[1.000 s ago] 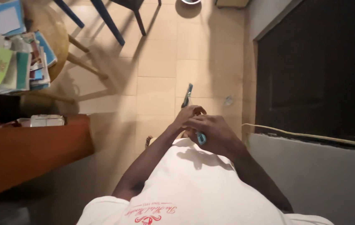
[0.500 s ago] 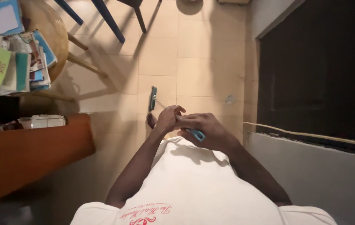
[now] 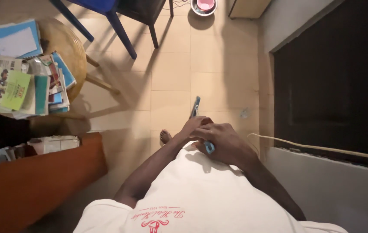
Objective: Sweeping the floor with a broom.
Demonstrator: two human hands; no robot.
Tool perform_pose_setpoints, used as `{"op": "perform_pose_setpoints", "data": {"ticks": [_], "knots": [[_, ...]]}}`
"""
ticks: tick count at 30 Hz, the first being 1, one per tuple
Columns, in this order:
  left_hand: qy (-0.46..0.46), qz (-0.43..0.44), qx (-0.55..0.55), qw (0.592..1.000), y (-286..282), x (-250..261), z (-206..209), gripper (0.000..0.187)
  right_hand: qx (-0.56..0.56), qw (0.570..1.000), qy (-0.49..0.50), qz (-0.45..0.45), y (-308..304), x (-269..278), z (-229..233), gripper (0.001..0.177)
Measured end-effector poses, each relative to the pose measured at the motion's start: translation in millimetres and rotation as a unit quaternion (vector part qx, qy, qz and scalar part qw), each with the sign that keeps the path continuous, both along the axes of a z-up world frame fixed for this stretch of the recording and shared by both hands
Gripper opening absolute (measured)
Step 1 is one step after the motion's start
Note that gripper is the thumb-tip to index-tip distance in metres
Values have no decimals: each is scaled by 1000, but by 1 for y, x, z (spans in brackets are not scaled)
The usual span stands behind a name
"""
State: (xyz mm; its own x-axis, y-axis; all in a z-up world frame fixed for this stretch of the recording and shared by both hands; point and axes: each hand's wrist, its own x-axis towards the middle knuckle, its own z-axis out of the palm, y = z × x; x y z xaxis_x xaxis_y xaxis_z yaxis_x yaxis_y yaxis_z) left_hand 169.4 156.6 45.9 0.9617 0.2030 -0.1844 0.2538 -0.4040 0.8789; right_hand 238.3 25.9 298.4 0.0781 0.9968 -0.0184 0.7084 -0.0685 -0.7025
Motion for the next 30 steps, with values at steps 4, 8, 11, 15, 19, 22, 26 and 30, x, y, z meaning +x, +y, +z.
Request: {"op": "perform_pose_setpoints", "data": {"ticks": [4,8,11,15,19,22,26,30], "knots": [[9,-12,30,999,26,-12,21,35,18,999,27,-6,24,-12,16,26],[24,3,69,997,57,-36,31,38,63,997,42,4,47,-22,10,23],[99,33,66,992,78,-52,49,41,63,997,49,7,66,-27,4,22],[107,62,93,988,103,-80,26,39,45,997,65,9,88,-33,-6,23],[90,79,139,983,115,-89,6,36,28,996,83,6,100,-38,-19,22],[108,79,129,983,115,-82,-3,34,26,997,78,9,101,-41,-25,24],[89,53,106,989,108,-65,-15,37,31,999,34,-2,99,-42,-24,30],[67,30,72,995,105,-49,-10,35,-2,1000,12,-26,101,-46,-8,31]]}}
